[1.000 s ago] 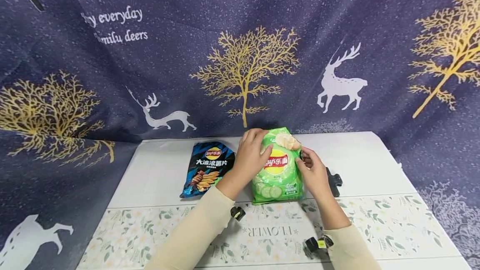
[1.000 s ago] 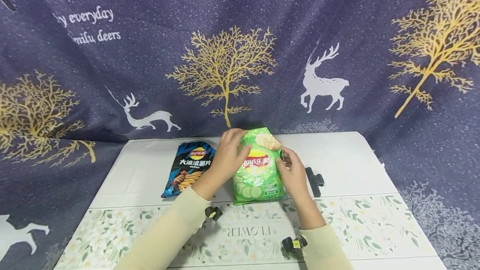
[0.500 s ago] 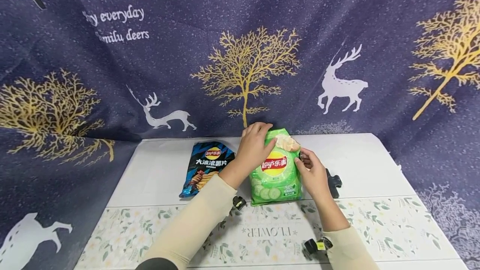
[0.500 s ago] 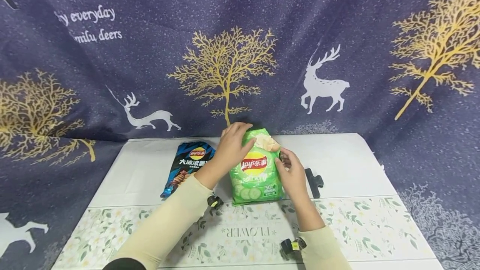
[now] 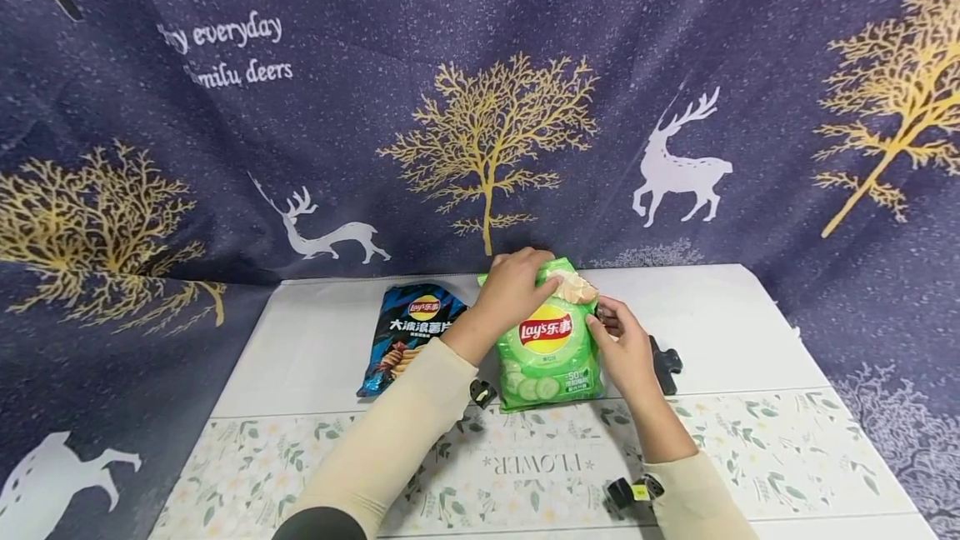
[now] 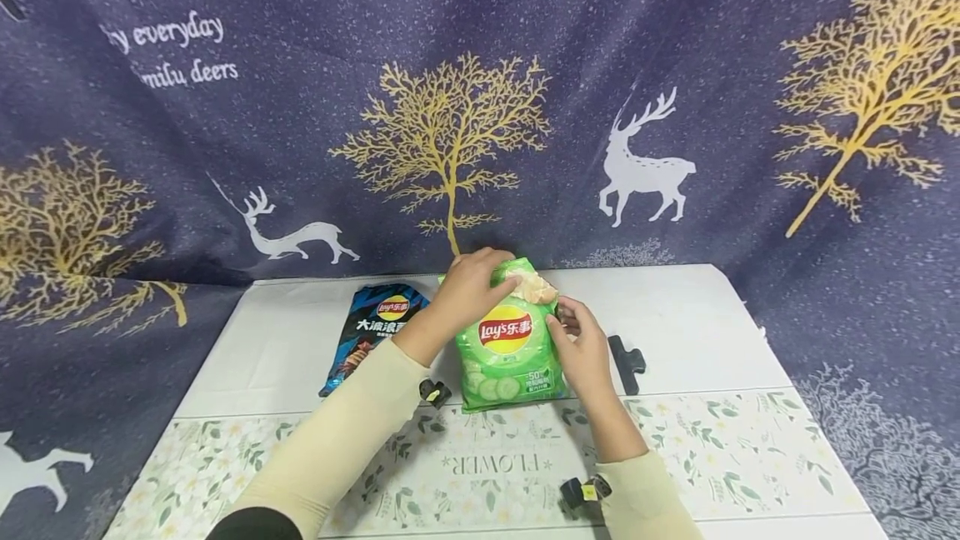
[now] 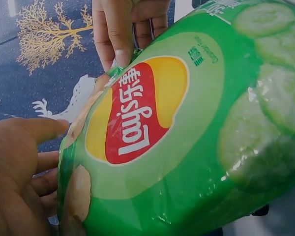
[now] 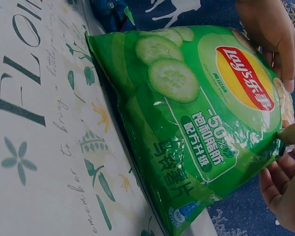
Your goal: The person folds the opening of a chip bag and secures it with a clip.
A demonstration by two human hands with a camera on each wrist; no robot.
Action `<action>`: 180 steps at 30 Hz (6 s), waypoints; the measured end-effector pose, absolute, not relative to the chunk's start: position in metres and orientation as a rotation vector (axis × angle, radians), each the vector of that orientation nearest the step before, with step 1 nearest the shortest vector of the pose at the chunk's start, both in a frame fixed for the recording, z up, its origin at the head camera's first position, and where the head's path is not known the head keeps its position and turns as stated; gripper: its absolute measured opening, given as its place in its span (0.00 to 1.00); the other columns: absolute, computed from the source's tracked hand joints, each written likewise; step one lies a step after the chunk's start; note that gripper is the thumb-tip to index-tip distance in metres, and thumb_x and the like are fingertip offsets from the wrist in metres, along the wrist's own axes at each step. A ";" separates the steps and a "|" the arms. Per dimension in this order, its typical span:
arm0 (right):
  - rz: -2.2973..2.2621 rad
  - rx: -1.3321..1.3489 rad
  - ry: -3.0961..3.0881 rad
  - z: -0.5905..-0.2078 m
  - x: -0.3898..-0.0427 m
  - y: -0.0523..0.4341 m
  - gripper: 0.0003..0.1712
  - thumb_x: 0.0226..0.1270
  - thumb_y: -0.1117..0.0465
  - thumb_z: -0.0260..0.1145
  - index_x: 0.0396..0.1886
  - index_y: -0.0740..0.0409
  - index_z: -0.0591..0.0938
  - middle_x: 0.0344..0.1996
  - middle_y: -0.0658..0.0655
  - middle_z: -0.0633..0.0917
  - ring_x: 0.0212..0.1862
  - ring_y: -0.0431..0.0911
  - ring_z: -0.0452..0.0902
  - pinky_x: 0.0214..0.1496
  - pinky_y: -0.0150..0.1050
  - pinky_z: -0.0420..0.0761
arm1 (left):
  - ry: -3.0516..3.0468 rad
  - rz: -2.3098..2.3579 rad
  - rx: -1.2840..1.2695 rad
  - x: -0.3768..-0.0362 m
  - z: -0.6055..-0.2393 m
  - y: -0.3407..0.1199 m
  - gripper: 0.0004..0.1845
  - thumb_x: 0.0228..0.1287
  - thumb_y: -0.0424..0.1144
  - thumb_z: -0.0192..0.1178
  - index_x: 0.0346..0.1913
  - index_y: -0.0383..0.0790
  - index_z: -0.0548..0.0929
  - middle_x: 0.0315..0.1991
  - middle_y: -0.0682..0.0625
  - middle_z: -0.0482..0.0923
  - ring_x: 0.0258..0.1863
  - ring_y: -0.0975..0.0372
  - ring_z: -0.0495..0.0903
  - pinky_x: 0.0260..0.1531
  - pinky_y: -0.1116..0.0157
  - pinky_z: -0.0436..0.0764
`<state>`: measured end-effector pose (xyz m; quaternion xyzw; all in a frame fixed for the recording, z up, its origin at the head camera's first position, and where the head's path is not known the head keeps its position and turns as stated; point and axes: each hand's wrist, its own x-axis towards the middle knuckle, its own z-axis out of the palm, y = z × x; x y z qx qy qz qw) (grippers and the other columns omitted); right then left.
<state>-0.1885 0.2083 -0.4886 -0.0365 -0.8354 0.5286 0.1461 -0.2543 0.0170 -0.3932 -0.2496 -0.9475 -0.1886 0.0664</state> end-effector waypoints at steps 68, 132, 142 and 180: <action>1.617 -0.078 -2.421 -0.494 -0.187 0.211 0.23 0.81 0.48 0.54 0.60 0.58 0.82 0.58 0.57 0.83 0.52 0.33 0.75 0.53 0.19 0.73 | -2.711 -0.753 -0.826 -0.249 -0.400 0.017 0.10 0.78 0.37 0.53 0.39 0.52 0.83 0.42 0.56 0.79 0.40 0.63 0.80 0.50 0.58 0.73; 1.284 -0.054 -2.596 -0.493 -0.175 0.236 0.19 0.76 0.60 0.60 0.62 0.59 0.79 0.57 0.60 0.78 0.57 0.53 0.79 0.61 0.50 0.80 | -2.771 -0.741 -0.820 -0.246 -0.395 0.016 0.11 0.76 0.40 0.56 0.55 0.51 0.84 0.52 0.55 0.81 0.50 0.61 0.82 0.58 0.57 0.73; 1.234 -0.124 -2.680 -0.493 -0.168 0.250 0.21 0.75 0.60 0.60 0.64 0.63 0.77 0.61 0.65 0.74 0.62 0.59 0.73 0.67 0.58 0.73 | -2.747 -0.741 -0.837 -0.244 -0.396 0.014 0.11 0.76 0.39 0.56 0.55 0.50 0.84 0.52 0.54 0.81 0.49 0.61 0.82 0.56 0.57 0.74; 0.952 -0.297 -2.827 -0.502 -0.146 0.285 0.28 0.75 0.56 0.58 0.68 0.67 0.72 0.65 0.76 0.69 0.64 0.70 0.65 0.64 0.68 0.68 | -2.746 -0.761 -0.843 -0.241 -0.398 0.013 0.13 0.77 0.40 0.55 0.58 0.51 0.83 0.54 0.54 0.80 0.49 0.61 0.82 0.58 0.56 0.74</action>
